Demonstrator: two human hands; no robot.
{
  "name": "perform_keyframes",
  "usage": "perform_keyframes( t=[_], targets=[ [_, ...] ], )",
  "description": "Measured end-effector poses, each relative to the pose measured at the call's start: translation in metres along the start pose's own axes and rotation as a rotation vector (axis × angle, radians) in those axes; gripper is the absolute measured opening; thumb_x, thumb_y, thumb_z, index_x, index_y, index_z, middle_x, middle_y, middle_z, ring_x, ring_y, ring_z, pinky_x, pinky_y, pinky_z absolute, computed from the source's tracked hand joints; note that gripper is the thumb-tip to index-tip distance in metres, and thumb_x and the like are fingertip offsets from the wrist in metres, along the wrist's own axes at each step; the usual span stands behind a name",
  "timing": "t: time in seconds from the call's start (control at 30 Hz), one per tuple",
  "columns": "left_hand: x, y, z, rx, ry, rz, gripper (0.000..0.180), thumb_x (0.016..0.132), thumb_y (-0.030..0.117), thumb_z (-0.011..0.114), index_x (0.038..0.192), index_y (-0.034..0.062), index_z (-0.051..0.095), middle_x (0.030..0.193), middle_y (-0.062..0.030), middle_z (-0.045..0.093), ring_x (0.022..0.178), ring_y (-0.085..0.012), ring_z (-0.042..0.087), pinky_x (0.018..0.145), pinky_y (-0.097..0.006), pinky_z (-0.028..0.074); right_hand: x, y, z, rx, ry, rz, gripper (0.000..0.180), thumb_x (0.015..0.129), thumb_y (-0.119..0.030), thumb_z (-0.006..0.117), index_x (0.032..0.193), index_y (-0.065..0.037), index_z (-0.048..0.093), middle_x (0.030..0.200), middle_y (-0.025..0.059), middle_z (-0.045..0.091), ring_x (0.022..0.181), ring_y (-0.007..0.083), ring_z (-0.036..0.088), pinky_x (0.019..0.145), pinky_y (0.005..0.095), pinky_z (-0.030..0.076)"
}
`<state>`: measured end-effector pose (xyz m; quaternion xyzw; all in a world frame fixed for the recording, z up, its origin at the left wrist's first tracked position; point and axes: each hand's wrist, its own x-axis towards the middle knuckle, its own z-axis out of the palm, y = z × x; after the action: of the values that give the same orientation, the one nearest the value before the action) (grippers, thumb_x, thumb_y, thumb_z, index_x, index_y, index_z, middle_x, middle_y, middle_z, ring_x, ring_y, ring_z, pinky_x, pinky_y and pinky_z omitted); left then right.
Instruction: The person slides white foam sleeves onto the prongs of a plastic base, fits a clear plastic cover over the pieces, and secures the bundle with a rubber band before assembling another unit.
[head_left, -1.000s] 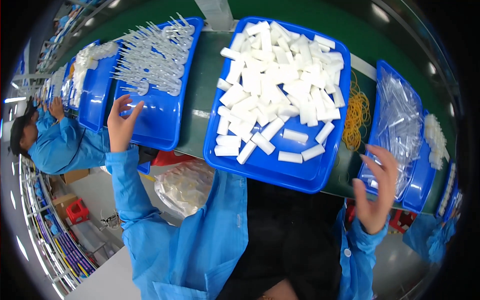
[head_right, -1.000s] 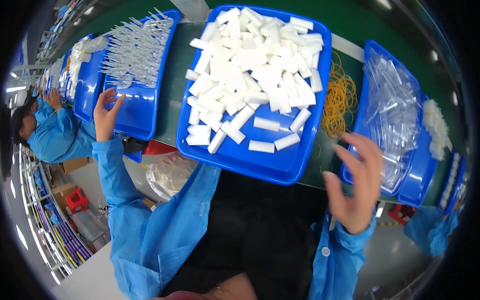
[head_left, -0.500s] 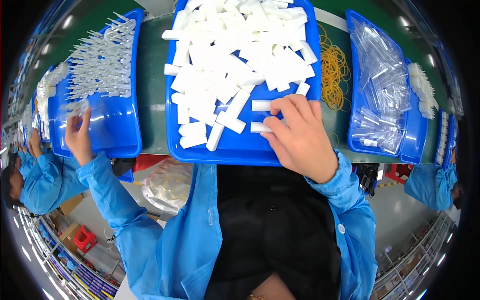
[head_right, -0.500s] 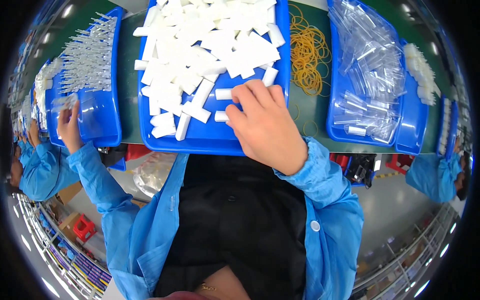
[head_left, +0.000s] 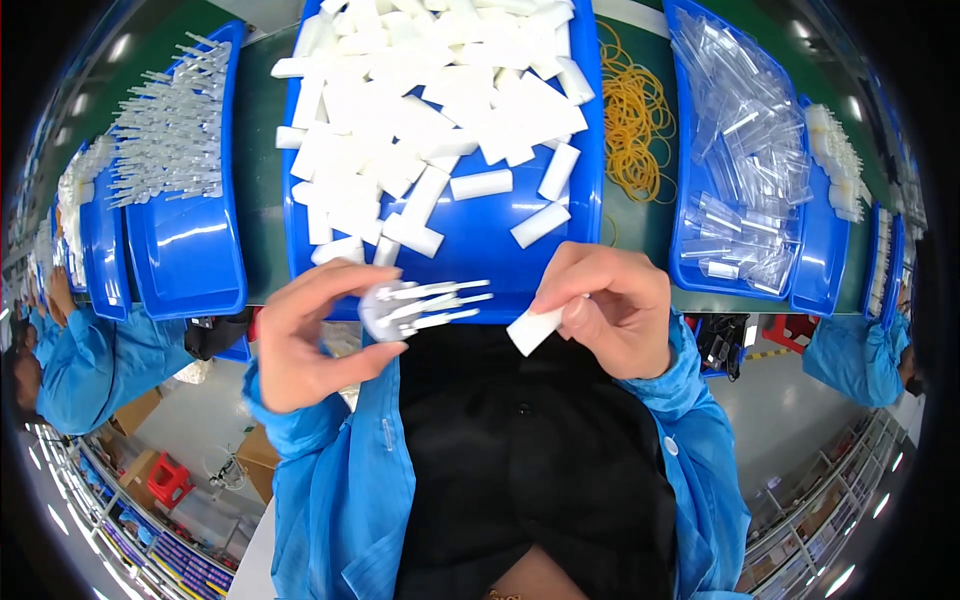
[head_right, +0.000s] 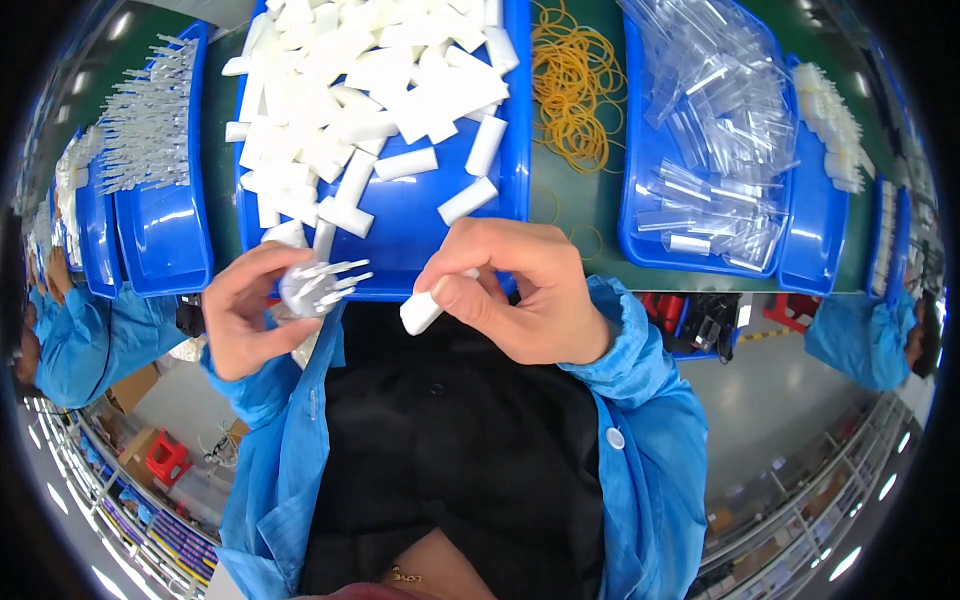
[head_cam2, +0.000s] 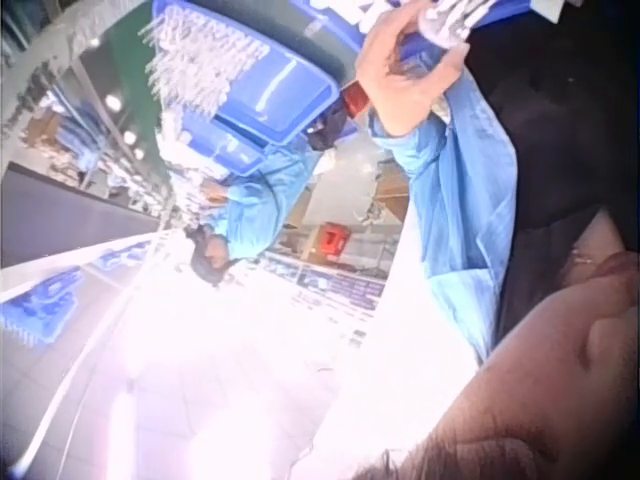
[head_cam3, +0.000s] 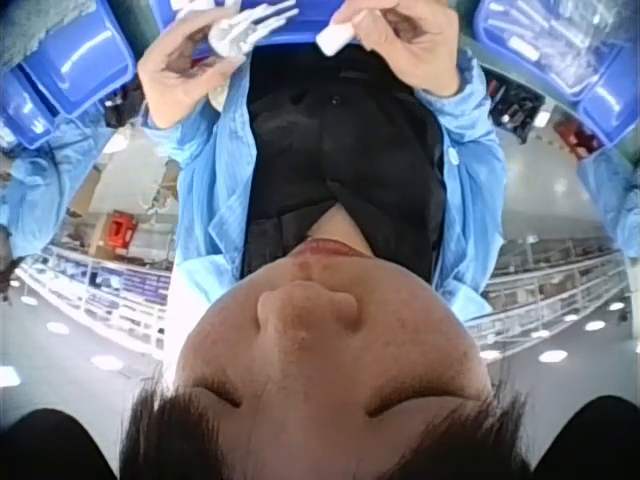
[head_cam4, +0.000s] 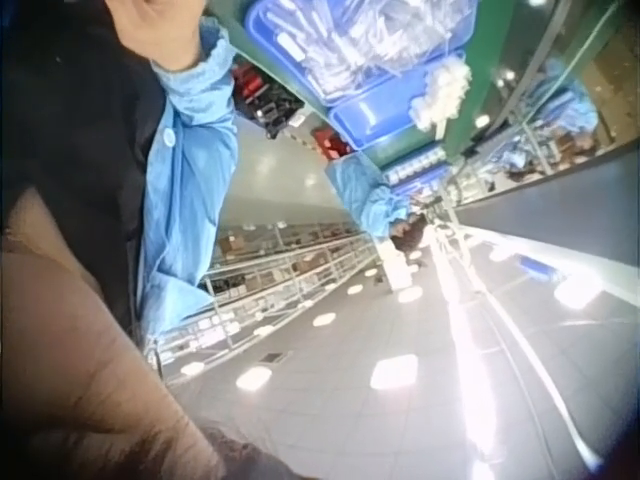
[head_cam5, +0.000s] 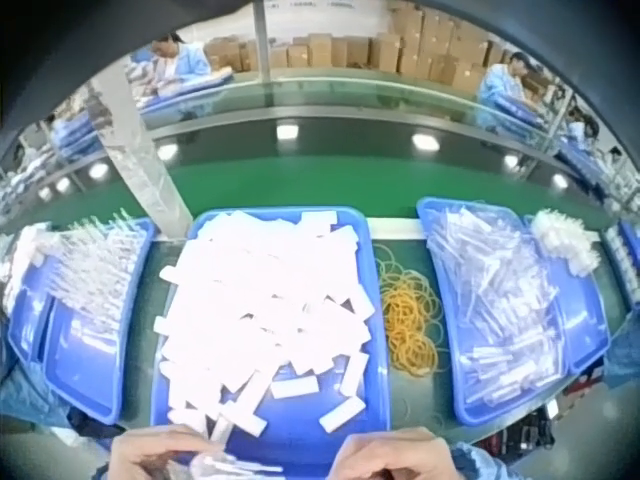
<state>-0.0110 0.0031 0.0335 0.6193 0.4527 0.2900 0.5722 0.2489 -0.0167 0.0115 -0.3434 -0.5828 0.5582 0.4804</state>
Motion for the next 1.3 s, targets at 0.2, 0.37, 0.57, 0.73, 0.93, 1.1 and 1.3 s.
perform_keyframes(
  t=[0.2, 0.37, 0.57, 0.73, 0.93, 1.1, 1.3],
  targets=[
    [0.025, -0.022, 0.039, -0.484, -0.063, 0.084, 0.047, 0.059, 0.0, 0.072, 0.103, -0.0043, 0.057, 0.098, -0.0157, 0.058, 0.095, -0.0254, 0.057, 0.085, -0.036, 0.046, -0.022, -0.01, -0.018, 0.157, 0.07, 0.058, 0.025, 0.078, 0.008, 0.053, 0.102, 0.002, 0.048, 0.096, 0.0112, 0.05, 0.081, 0.0119, 0.05, 0.073, 0.0227, 0.041],
    [0.03, -0.022, 0.059, -0.638, -0.098, -0.02, 0.049, 0.063, -0.005, 0.068, 0.11, -0.0046, 0.052, 0.108, -0.0243, 0.055, 0.1, -0.0324, 0.057, 0.083, -0.039, 0.048, -0.028, -0.011, -0.033, 0.173, 0.231, 0.06, 0.018, 0.083, 0.002, 0.053, 0.1, 0.003, 0.049, 0.093, 0.0113, 0.052, 0.084, 0.0134, 0.051, 0.075, 0.0239, 0.042],
    [0.028, -0.015, 0.071, -0.644, 0.05, 0.024, 0.052, 0.065, -0.004, 0.069, 0.113, -0.0059, 0.05, 0.107, -0.0245, 0.055, 0.095, -0.0306, 0.059, 0.071, -0.038, 0.055, -0.03, -0.016, -0.042, 0.125, 0.296, 0.054, 0.017, 0.085, -0.001, 0.051, 0.101, 0.004, 0.05, 0.093, 0.0115, 0.053, 0.081, 0.0113, 0.051, 0.072, 0.0225, 0.042],
    [0.028, -0.013, 0.079, -0.615, 0.128, 0.08, 0.053, 0.067, 0.002, 0.072, 0.114, -0.0052, 0.05, 0.109, -0.0243, 0.054, 0.095, -0.0312, 0.059, 0.069, -0.038, 0.056, -0.027, -0.011, -0.036, 0.171, 0.386, 0.002, 0.017, 0.085, 0.0, 0.051, 0.101, 0.004, 0.049, 0.093, 0.0111, 0.053, 0.079, 0.0105, 0.052, 0.071, 0.0219, 0.042],
    [0.029, -0.015, 0.078, -0.541, 0.188, 0.122, 0.051, 0.068, 0.006, 0.072, 0.114, -0.003, 0.051, 0.11, -0.025, 0.053, 0.093, -0.0306, 0.06, 0.07, -0.037, 0.055, -0.027, -0.007, -0.037, 0.074, 0.354, -0.016, 0.017, 0.085, 0.0, 0.051, 0.101, 0.004, 0.048, 0.094, 0.0116, 0.054, 0.081, 0.0107, 0.053, 0.072, 0.0224, 0.042],
    [0.03, -0.015, 0.078, -0.457, 0.177, 0.127, 0.051, 0.066, 0.006, 0.073, 0.112, -0.0031, 0.053, 0.111, -0.0253, 0.054, 0.089, -0.0268, 0.062, 0.07, -0.033, 0.054, -0.024, -0.006, -0.035, 0.096, 0.341, -0.002, 0.017, 0.085, -0.002, 0.052, 0.1, 0.004, 0.049, 0.095, 0.0116, 0.054, 0.082, 0.0108, 0.054, 0.071, 0.0221, 0.043],
    [0.027, -0.014, 0.078, -0.364, 0.206, 0.1, 0.054, 0.063, 0.006, 0.075, 0.111, -0.0042, 0.054, 0.107, -0.0244, 0.056, 0.087, -0.0243, 0.063, 0.076, -0.031, 0.051, -0.019, -0.006, -0.028, 0.092, 0.371, -0.006, 0.015, 0.084, -0.002, 0.054, 0.098, 0.003, 0.053, 0.089, 0.0116, 0.056, 0.075, 0.0095, 0.053, 0.066, 0.0207, 0.043]
  ],
)
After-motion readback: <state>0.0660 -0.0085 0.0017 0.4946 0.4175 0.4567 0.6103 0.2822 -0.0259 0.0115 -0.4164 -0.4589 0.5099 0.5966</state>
